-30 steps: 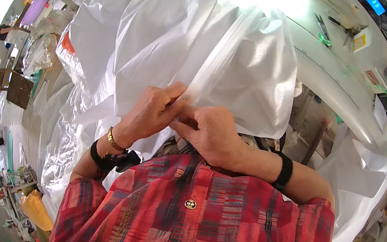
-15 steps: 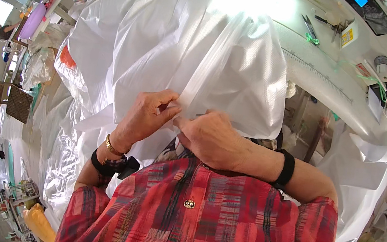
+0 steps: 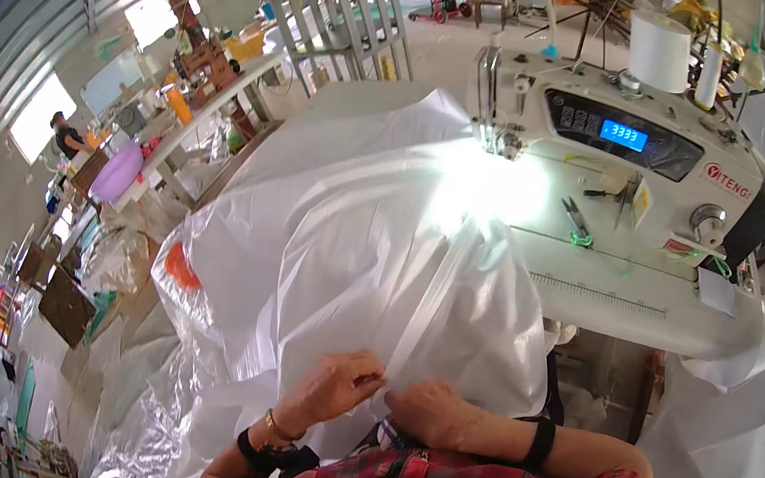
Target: Sewing the edges of large white plastic mesh or plastic sheets using an industrial sewing machine in a manufacturing setting.
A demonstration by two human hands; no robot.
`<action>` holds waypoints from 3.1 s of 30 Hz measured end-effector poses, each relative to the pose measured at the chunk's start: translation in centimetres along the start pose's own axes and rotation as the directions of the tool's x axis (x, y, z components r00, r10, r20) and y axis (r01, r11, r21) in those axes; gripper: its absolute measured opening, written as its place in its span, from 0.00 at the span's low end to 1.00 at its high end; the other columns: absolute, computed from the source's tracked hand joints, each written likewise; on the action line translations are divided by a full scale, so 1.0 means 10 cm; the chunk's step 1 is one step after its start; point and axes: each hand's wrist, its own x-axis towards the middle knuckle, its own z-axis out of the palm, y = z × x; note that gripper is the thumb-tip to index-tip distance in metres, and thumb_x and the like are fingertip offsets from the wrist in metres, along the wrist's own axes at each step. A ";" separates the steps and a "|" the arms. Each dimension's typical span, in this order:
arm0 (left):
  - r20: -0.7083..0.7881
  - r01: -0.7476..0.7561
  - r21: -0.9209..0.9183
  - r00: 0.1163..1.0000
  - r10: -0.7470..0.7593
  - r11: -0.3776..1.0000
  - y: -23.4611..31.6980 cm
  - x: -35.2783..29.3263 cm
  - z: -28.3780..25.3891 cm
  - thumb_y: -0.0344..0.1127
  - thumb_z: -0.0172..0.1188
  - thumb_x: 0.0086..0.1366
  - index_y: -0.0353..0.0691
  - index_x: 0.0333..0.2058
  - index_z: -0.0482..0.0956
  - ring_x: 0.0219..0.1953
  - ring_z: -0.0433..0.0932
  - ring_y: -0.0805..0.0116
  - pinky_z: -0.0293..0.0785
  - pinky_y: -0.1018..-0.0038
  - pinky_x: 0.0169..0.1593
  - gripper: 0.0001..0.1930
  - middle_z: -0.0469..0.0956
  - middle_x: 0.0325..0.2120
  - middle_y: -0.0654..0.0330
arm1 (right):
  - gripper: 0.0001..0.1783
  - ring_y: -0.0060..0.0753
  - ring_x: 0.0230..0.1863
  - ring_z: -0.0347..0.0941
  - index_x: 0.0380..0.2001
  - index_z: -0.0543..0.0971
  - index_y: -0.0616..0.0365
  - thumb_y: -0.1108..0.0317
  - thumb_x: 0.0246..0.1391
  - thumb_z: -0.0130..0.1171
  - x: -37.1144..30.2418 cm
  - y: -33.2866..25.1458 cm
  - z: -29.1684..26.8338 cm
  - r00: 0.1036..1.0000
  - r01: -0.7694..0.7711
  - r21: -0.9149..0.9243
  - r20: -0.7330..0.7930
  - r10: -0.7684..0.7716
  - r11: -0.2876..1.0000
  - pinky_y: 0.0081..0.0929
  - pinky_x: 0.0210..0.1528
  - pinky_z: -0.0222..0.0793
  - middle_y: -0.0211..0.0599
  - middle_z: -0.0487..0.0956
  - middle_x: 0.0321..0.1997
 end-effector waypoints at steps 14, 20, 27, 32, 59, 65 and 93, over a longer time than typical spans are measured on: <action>0.284 0.287 -0.303 0.937 -0.202 0.909 -0.04 0.10 0.05 0.27 0.60 0.63 0.30 0.35 0.79 0.30 0.71 0.81 0.71 0.76 0.36 0.05 0.77 0.24 0.61 | 0.07 0.51 0.29 0.78 0.29 0.74 0.64 0.70 0.53 0.53 -0.05 -0.24 -0.26 0.980 0.169 0.156 -0.133 -0.149 0.973 0.45 0.30 0.71 0.48 0.78 0.23; 0.303 0.342 -0.424 0.926 -0.225 0.838 -0.04 0.10 0.04 0.30 0.57 0.67 0.28 0.32 0.78 0.29 0.68 0.82 0.69 0.78 0.34 0.09 0.76 0.24 0.67 | 0.05 0.48 0.27 0.78 0.26 0.74 0.66 0.73 0.48 0.53 0.00 -0.25 -0.22 0.970 0.224 0.125 -0.128 -0.208 0.967 0.41 0.28 0.72 0.49 0.78 0.23; 0.293 0.428 -0.484 0.901 -0.320 0.763 0.05 0.15 0.11 0.33 0.58 0.68 0.33 0.27 0.74 0.26 0.64 0.86 0.61 0.82 0.28 0.11 0.69 0.20 0.74 | 0.05 0.51 0.24 0.76 0.26 0.73 0.66 0.74 0.47 0.54 -0.03 -0.25 -0.16 0.936 0.298 0.091 -0.225 -0.272 0.950 0.42 0.27 0.71 0.49 0.77 0.21; 0.181 0.387 -0.520 0.921 -0.344 0.761 0.01 0.09 0.18 0.31 0.59 0.66 0.34 0.27 0.76 0.24 0.63 0.88 0.59 0.84 0.26 0.09 0.69 0.19 0.75 | 0.07 0.50 0.37 0.76 0.33 0.74 0.63 0.72 0.49 0.55 -0.33 -0.04 -0.37 0.930 0.265 0.110 -0.291 -0.224 0.958 0.44 0.37 0.72 0.47 0.79 0.35; 0.062 0.209 -0.422 0.977 -0.202 0.882 0.53 0.35 -0.06 0.26 0.60 0.62 0.31 0.29 0.77 0.24 0.66 0.88 0.62 0.85 0.26 0.04 0.72 0.19 0.71 | 0.08 0.47 0.24 0.72 0.30 0.69 0.63 0.74 0.57 0.58 -0.56 -0.16 -0.60 0.843 0.097 0.519 -0.496 0.207 0.849 0.34 0.27 0.67 0.45 0.72 0.23; 0.127 0.221 -0.436 0.975 -0.184 0.872 0.46 0.29 -0.03 0.23 0.55 0.64 0.31 0.32 0.78 0.27 0.69 0.86 0.67 0.82 0.29 0.04 0.74 0.22 0.69 | 0.07 0.51 0.29 0.75 0.29 0.70 0.60 0.72 0.55 0.59 -0.38 -0.23 -0.53 0.881 0.120 0.404 -0.464 0.090 0.907 0.40 0.30 0.69 0.44 0.75 0.26; 0.324 -0.339 0.477 0.926 0.197 0.811 0.60 0.71 -1.02 0.26 0.53 0.55 0.37 0.28 0.72 0.26 0.76 0.47 0.70 0.58 0.30 0.01 0.73 0.21 0.50 | 0.22 0.52 0.55 0.71 0.52 0.72 0.61 0.61 0.59 0.54 1.84 0.18 -0.17 0.918 0.328 0.367 -0.341 -0.202 0.871 0.40 0.55 0.67 0.53 0.76 0.50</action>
